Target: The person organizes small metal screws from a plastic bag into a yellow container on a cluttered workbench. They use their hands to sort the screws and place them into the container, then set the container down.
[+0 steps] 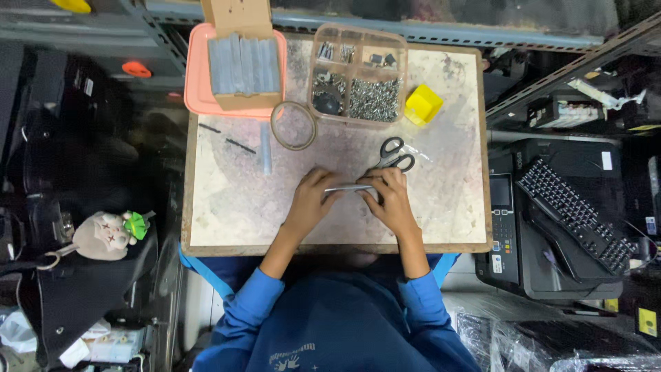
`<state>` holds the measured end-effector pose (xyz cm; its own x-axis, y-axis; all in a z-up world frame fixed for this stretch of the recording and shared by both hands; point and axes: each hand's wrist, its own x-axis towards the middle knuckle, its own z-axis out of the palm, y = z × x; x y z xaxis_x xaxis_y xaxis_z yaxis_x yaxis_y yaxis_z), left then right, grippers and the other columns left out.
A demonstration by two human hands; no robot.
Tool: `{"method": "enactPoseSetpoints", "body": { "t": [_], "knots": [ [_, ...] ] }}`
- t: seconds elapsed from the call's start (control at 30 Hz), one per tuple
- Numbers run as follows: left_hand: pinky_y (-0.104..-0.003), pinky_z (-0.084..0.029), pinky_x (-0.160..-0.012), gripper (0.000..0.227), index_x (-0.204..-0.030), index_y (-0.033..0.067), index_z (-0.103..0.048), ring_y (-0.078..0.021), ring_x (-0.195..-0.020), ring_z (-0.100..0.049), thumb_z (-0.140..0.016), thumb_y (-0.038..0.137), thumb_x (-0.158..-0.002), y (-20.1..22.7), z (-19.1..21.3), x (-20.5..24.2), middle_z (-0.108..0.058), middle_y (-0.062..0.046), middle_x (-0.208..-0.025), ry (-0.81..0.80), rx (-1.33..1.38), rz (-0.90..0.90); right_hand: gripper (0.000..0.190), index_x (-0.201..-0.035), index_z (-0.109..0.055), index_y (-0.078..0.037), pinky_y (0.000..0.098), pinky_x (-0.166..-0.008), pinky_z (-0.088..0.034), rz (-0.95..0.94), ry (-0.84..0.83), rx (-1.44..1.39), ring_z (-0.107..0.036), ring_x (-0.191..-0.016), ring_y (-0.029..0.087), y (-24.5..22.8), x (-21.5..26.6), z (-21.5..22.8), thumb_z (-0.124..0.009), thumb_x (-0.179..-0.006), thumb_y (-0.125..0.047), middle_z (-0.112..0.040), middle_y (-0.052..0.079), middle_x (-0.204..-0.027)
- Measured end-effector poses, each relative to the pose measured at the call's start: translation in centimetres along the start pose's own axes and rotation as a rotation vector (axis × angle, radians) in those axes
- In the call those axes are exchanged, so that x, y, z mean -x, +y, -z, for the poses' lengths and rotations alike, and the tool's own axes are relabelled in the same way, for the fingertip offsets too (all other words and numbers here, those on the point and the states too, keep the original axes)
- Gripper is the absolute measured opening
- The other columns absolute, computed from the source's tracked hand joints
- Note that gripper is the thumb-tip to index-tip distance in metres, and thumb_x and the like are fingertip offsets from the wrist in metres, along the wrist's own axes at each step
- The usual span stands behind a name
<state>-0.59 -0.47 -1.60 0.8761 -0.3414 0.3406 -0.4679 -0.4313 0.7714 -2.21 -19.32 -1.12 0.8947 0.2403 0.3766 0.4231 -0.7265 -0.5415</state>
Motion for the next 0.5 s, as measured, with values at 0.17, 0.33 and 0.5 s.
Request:
{"method": "enactPoseSetpoints", "body": {
  "t": [0.17,0.33,0.5],
  "knots": [
    [-0.035,-0.045,-0.071,0.012,-0.084,0.0073,-0.062,-0.0251,-0.077,-0.057,-0.068,0.009,-0.073,-0.7,-0.5,0.0,-0.053,-0.006,-0.078,0.025,0.006,-0.016,0.004,-0.081,-0.064,-0.016,0.0353,-0.076,-0.035,0.06,0.08,0.027,-0.048,-0.086,0.023,0.7,-1.7,1.1,-0.063,-0.077,-0.016,-0.056,0.004,-0.088],
    [-0.034,-0.045,-0.071,0.011,-0.083,0.0086,-0.063,-0.0227,-0.077,-0.057,-0.068,0.011,-0.073,-1.5,-1.2,0.3,-0.053,-0.004,-0.078,0.045,-0.044,-0.048,0.005,-0.08,-0.064,-0.015,0.0354,-0.072,-0.034,0.204,0.258,0.235,-0.047,-0.081,0.023,3.6,-5.1,2.3,-0.064,-0.081,-0.02,-0.055,0.002,-0.086],
    [-0.035,-0.045,-0.07,0.012,-0.082,0.0094,-0.063,-0.023,-0.077,-0.057,-0.069,0.01,-0.071,-1.8,-1.4,0.4,-0.052,-0.004,-0.077,0.052,-0.075,-0.061,0.023,-0.086,-0.06,-0.014,0.0345,-0.07,-0.031,0.307,0.308,0.438,-0.046,-0.084,0.022,5.9,-7.6,1.5,-0.074,-0.069,-0.021,-0.052,0.003,-0.092]
  ]
}}
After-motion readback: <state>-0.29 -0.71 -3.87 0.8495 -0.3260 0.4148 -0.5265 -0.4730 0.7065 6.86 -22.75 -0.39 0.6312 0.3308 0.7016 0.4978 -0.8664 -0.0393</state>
